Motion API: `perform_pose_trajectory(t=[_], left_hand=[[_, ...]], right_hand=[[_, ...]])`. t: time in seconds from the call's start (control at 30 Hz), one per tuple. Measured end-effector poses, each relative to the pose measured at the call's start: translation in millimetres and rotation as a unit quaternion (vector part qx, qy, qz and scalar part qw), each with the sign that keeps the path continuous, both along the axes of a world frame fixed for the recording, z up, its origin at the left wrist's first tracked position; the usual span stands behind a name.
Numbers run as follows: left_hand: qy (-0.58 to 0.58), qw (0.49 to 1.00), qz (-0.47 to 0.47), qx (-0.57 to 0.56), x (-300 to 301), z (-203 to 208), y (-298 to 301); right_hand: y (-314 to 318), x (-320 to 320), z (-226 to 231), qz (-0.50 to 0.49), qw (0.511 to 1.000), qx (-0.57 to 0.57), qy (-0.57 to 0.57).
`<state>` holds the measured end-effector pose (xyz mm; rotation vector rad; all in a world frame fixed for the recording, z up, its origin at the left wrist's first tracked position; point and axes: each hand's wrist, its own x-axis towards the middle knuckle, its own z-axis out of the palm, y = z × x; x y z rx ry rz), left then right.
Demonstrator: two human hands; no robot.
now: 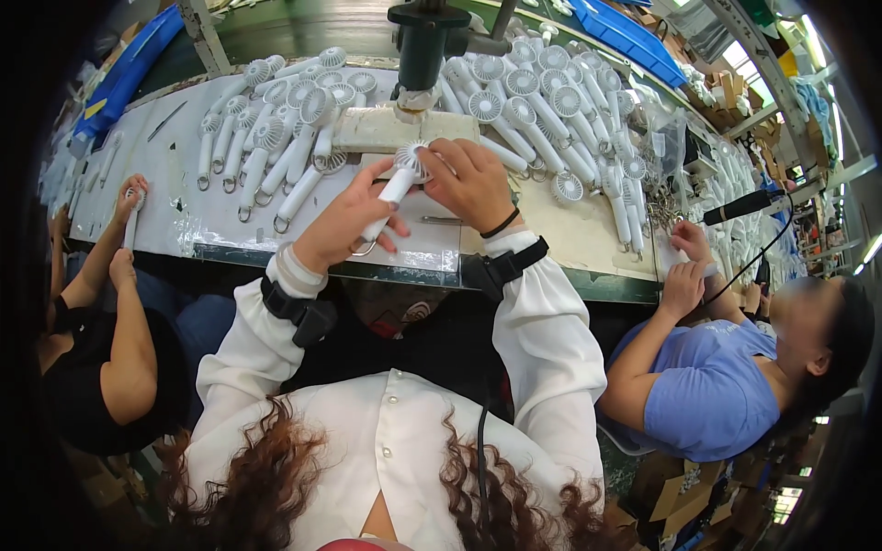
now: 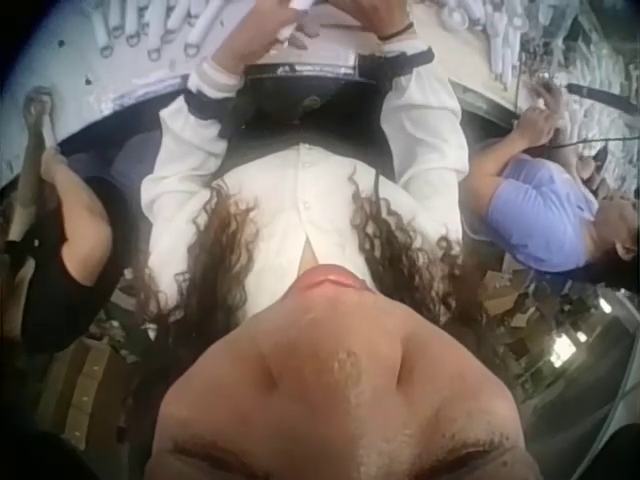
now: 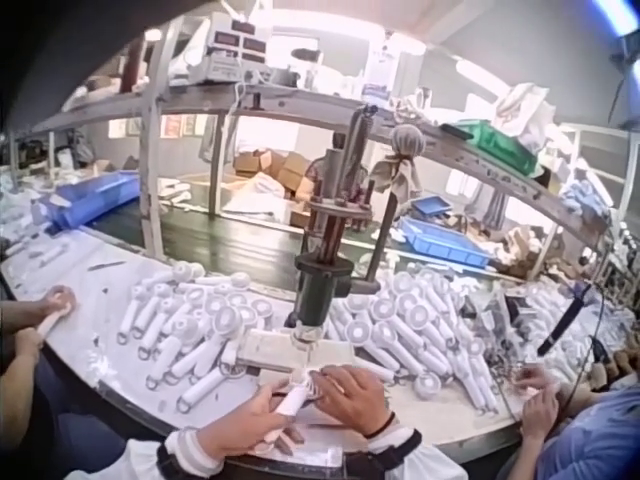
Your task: The person picks up a handheld fan, presses a small component into the center of the fan head, and uses a tool to press around the edges. They then pick up a metal ring, hook it into the base of the fan handle, and set the fan aside.
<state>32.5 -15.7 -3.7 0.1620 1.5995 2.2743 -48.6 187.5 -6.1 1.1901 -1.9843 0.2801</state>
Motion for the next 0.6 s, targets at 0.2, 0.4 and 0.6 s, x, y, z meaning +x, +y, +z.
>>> perform_pose_trajectory(t=[0.2, 0.4, 0.6], left_hand=[[0.095, 0.97, 0.047, -0.218, 0.9, -10.3, -6.0], [0.245, 0.907, 0.109, -0.326, -16.9, -36.8, -0.7], [0.246, 0.904, 0.142, -0.319, -20.7, -44.1, 1.1]], right_hand=[[-7.7, -23.2, -5.0, -0.012, 0.999, 0.042, -0.028], [-9.0, -27.1, 1.3, -0.028, 0.992, 0.055, -0.11], [-5.8, -24.7, 14.2, -0.009, 0.986, 0.062, -0.156]])
